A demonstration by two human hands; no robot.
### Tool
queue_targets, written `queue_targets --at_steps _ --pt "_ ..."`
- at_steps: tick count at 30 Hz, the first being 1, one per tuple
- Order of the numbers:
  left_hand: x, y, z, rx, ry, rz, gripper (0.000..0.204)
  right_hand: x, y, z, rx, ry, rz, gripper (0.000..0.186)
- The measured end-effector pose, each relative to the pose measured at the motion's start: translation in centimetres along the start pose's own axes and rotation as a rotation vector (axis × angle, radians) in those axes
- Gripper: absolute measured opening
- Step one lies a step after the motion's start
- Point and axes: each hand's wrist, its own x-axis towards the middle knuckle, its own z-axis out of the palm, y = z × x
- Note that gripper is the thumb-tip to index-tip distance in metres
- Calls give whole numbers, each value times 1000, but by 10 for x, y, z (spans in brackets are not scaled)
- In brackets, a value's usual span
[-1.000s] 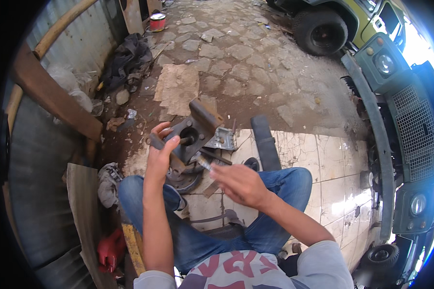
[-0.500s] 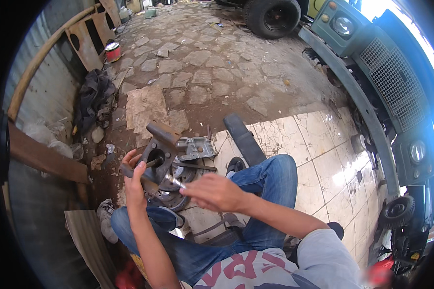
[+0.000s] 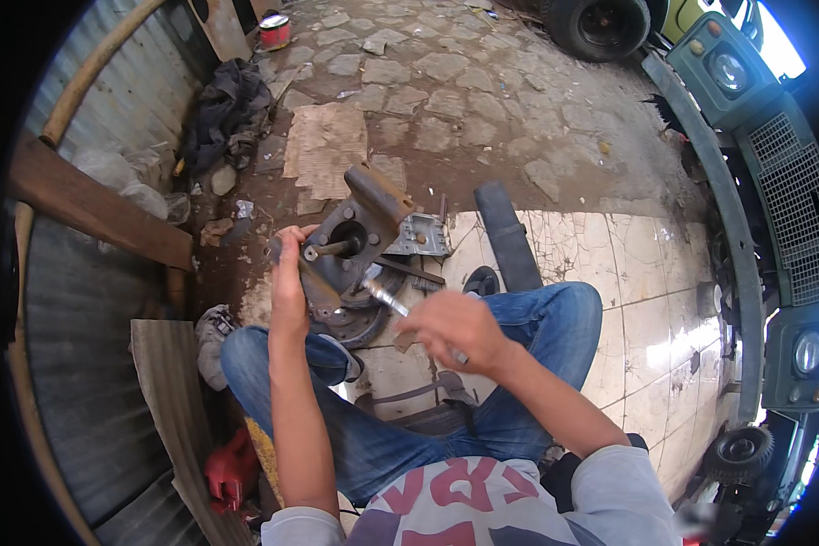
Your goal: The person sits on the floor and uses a screwdriver to manipulate a metal mechanical part, then uses a sanding block to smooth its surfaces. The person repeatedly turns the part and rubs different areas with the sanding block.
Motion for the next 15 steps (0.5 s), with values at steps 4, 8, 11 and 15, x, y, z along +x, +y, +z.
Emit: queue_targets --at_steps 4,8,11,15 --pt "3 -19 -7 -158 11 18 27 2 3 1 33 113 90 14" --pt "7 -29 -6 -238 15 33 25 -6 -1 11 -41 -7 20 13" --pt "3 -35 -5 -236 21 20 26 -14 17 20 -61 174 44 11" --pt "4 -22 -4 -194 38 -3 28 -16 -1 37 44 40 -7 9"
